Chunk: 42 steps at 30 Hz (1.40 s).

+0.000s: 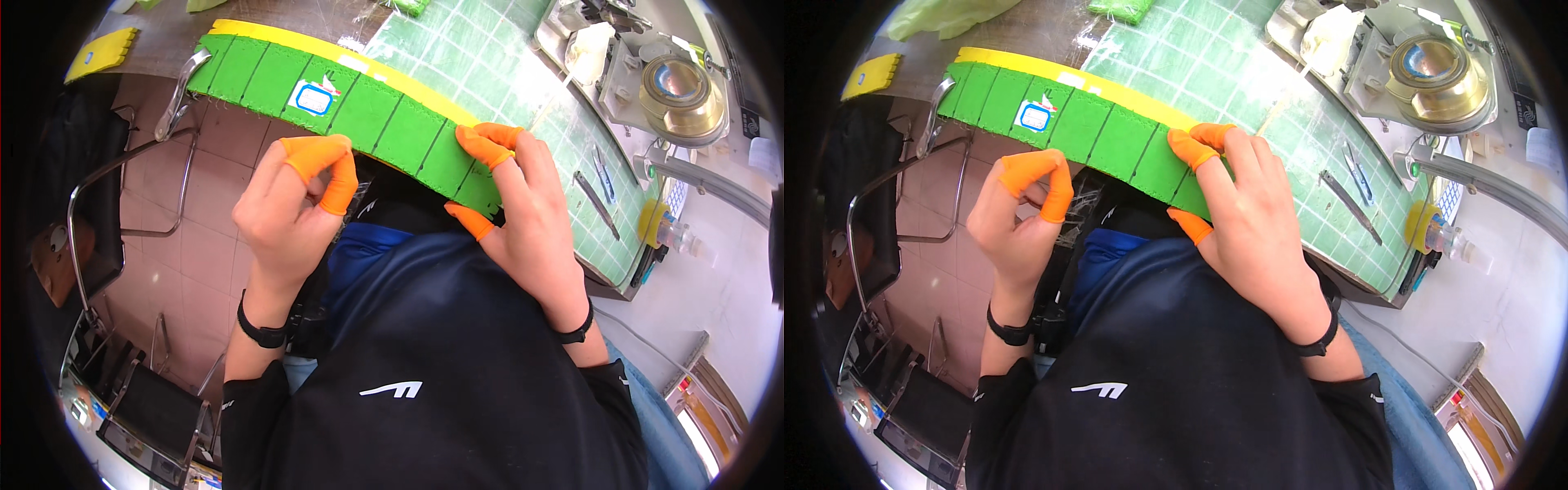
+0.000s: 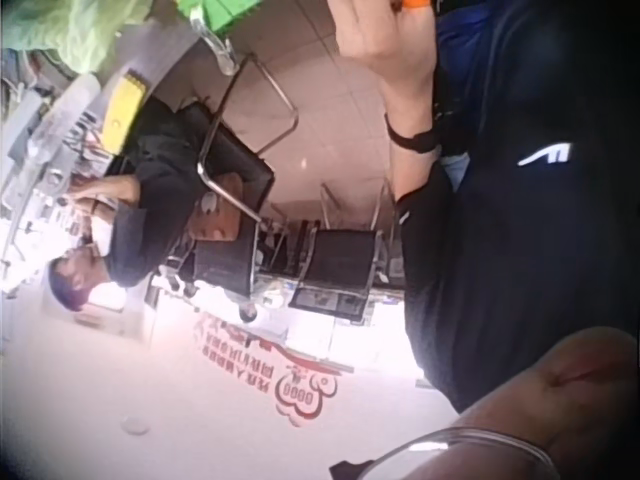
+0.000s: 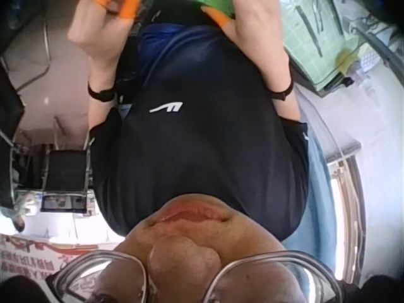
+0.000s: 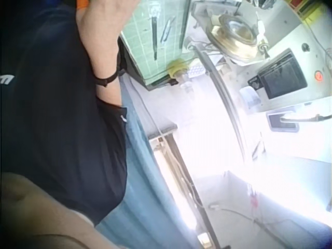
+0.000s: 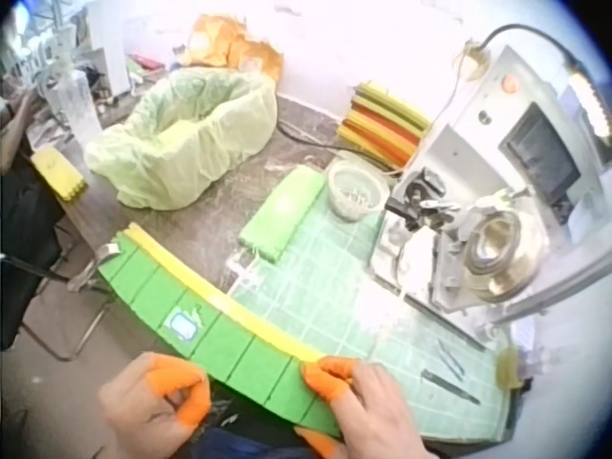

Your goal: Assembling small metal components using a specialized machine and adhesive at a factory workbench.

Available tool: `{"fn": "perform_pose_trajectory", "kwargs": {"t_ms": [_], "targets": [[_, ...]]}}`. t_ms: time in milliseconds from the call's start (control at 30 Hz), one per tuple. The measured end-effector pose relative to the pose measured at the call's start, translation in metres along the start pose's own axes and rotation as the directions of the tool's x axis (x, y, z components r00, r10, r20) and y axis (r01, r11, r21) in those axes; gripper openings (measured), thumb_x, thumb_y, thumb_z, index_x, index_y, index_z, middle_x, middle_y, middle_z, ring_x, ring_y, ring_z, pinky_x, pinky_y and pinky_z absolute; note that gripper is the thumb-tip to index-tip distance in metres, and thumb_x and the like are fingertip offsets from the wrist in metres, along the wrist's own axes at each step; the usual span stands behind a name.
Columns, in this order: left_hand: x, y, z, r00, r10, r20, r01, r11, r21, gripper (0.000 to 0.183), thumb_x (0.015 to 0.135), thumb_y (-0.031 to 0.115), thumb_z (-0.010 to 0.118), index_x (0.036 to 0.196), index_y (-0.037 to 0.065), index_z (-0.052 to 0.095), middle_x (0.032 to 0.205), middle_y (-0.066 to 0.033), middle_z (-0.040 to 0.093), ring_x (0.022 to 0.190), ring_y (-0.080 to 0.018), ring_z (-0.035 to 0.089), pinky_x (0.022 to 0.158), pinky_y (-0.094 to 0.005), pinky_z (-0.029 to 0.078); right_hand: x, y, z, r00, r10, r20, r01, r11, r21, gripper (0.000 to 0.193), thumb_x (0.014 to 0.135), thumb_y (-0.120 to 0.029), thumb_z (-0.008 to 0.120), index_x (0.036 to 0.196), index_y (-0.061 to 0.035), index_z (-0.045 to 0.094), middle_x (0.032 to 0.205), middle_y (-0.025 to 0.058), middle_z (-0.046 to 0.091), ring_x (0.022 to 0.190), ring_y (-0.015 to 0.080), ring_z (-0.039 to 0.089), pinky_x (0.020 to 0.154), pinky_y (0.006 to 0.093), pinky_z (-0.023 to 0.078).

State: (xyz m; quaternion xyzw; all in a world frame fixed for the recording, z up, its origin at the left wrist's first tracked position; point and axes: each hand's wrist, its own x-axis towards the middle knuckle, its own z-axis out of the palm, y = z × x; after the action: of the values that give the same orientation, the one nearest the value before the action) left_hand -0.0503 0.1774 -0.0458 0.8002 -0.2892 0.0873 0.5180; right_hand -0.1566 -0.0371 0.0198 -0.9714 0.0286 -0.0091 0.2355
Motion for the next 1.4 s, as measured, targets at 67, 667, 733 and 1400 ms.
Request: {"fn": "perform_pose_trajectory", "kwargs": {"t_ms": [67, 667, 733, 1400], "targets": [[0.001, -0.002, -0.001, 0.997, 0.081, 0.000, -0.081, 0.995, 0.053, 0.026, 0.073, -0.007, 0.081, 0.096, 0.001, 0.074, 0.087, -0.0074, 0.069, 0.057, -0.0126, 0.059, 0.050, -0.0238, 0.046, 0.000, -0.002, -0.001, 1.000, 0.010, 0.010, -0.010, 1.000, -0.019, 0.072, 0.063, -0.001, 0.086, 0.129, -0.0044, 0.060, 0.124, 0.0140, 0.058, 0.108, 0.0351, 0.057, 0.093, 0.0414, 0.049], [0.002, 0.007, 0.001, 1.000, 0.021, 0.021, -0.022, 0.998, 0.057, 0.026, 0.073, -0.007, 0.081, 0.096, 0.001, 0.073, 0.088, -0.0079, 0.069, 0.057, -0.0123, 0.058, 0.050, -0.0230, 0.046, -0.001, 0.001, -0.001, 1.000, -0.004, -0.012, 0.004, 1.000, 0.016, 0.063, 0.066, -0.004, 0.082, 0.125, -0.0036, 0.060, 0.120, 0.0125, 0.056, 0.103, 0.0331, 0.055, 0.089, 0.0420, 0.046], [0.001, 0.008, 0.002, 0.999, 0.031, 0.021, -0.033, 0.995, 0.099, 0.026, 0.073, -0.007, 0.081, 0.096, 0.001, 0.073, 0.089, -0.0089, 0.069, 0.057, -0.0137, 0.059, 0.050, -0.0239, 0.046, 0.000, 0.002, 0.000, 1.000, -0.024, -0.015, 0.024, 0.999, 0.021, 0.063, 0.066, -0.005, 0.082, 0.126, -0.0041, 0.060, 0.120, 0.0120, 0.056, 0.103, 0.0327, 0.055, 0.088, 0.0421, 0.046], [0.110, 0.126, -0.052, 0.777, 0.404, 0.483, -0.132, 0.855, -0.502, 0.031, 0.076, 0.004, 0.084, 0.103, 0.007, 0.070, 0.080, -0.0053, 0.074, 0.056, -0.0206, 0.065, 0.050, -0.0254, 0.049, -0.002, 0.017, -0.024, 0.997, -0.070, -0.017, 0.072, 0.981, 0.178, 0.068, 0.075, -0.014, 0.082, 0.136, -0.0043, 0.054, 0.124, 0.0150, 0.054, 0.109, 0.0352, 0.055, 0.095, 0.0431, 0.046]]}}
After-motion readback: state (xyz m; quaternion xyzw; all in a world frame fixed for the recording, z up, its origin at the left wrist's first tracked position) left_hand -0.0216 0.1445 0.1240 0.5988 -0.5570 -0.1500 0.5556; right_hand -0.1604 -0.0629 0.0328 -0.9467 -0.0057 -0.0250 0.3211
